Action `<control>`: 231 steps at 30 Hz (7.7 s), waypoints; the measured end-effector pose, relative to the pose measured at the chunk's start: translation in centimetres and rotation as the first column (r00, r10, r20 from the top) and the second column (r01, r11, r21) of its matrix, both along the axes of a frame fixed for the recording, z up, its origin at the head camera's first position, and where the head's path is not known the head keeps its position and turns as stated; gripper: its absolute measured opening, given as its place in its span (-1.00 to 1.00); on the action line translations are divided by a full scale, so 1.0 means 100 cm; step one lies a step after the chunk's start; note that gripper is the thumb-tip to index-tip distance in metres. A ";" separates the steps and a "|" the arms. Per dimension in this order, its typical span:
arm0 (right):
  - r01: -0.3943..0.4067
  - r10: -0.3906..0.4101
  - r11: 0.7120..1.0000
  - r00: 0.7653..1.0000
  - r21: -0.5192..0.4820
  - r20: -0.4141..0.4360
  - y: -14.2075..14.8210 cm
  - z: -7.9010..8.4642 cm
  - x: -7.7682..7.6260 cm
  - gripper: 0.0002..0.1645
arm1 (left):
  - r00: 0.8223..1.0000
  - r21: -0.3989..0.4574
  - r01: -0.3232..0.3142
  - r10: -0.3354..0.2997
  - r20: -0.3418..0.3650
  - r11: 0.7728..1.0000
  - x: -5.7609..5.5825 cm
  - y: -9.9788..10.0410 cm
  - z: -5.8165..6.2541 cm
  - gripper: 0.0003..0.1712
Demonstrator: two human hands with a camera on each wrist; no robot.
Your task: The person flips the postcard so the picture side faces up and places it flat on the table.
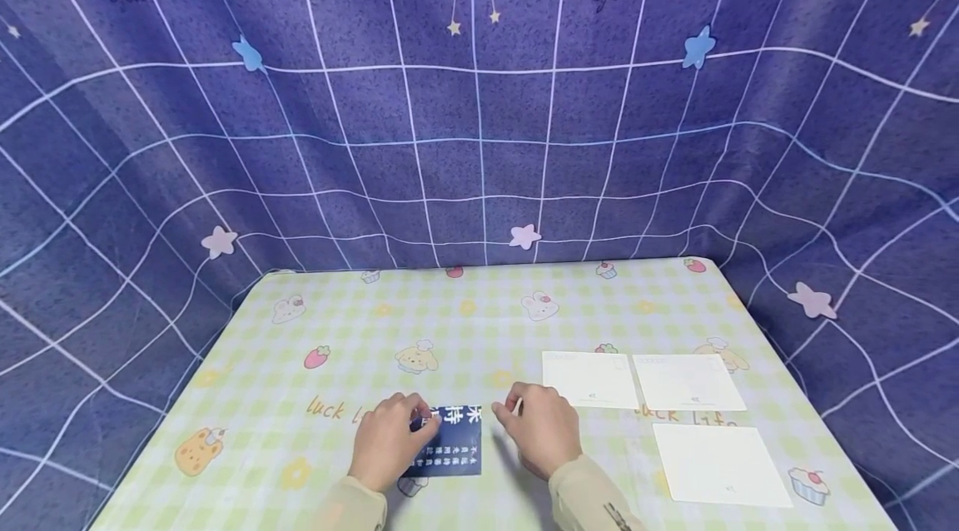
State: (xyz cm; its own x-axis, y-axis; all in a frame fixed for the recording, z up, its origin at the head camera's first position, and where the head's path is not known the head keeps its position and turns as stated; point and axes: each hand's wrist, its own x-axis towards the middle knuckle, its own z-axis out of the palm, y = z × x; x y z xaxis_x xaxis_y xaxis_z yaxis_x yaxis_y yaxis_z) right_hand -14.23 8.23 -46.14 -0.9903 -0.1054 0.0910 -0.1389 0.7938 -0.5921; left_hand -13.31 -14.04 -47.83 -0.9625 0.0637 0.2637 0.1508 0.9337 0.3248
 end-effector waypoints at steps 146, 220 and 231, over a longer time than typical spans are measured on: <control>0.414 -0.433 0.901 0.860 0.127 0.271 0.263 -0.014 0.042 -0.37 | 0.946 -0.020 0.300 -0.295 0.132 0.954 0.008 0.207 -0.012 -0.76; 0.394 -0.428 0.904 0.837 0.167 0.341 0.277 -0.032 0.047 -0.04 | 0.926 -0.330 0.352 -0.272 0.263 0.876 0.021 0.290 -0.025 -0.58; 0.397 -0.427 0.904 0.831 0.157 0.356 0.273 -0.030 0.044 0.00 | 0.925 -0.319 0.351 -0.273 0.264 0.880 0.021 0.291 -0.023 -0.61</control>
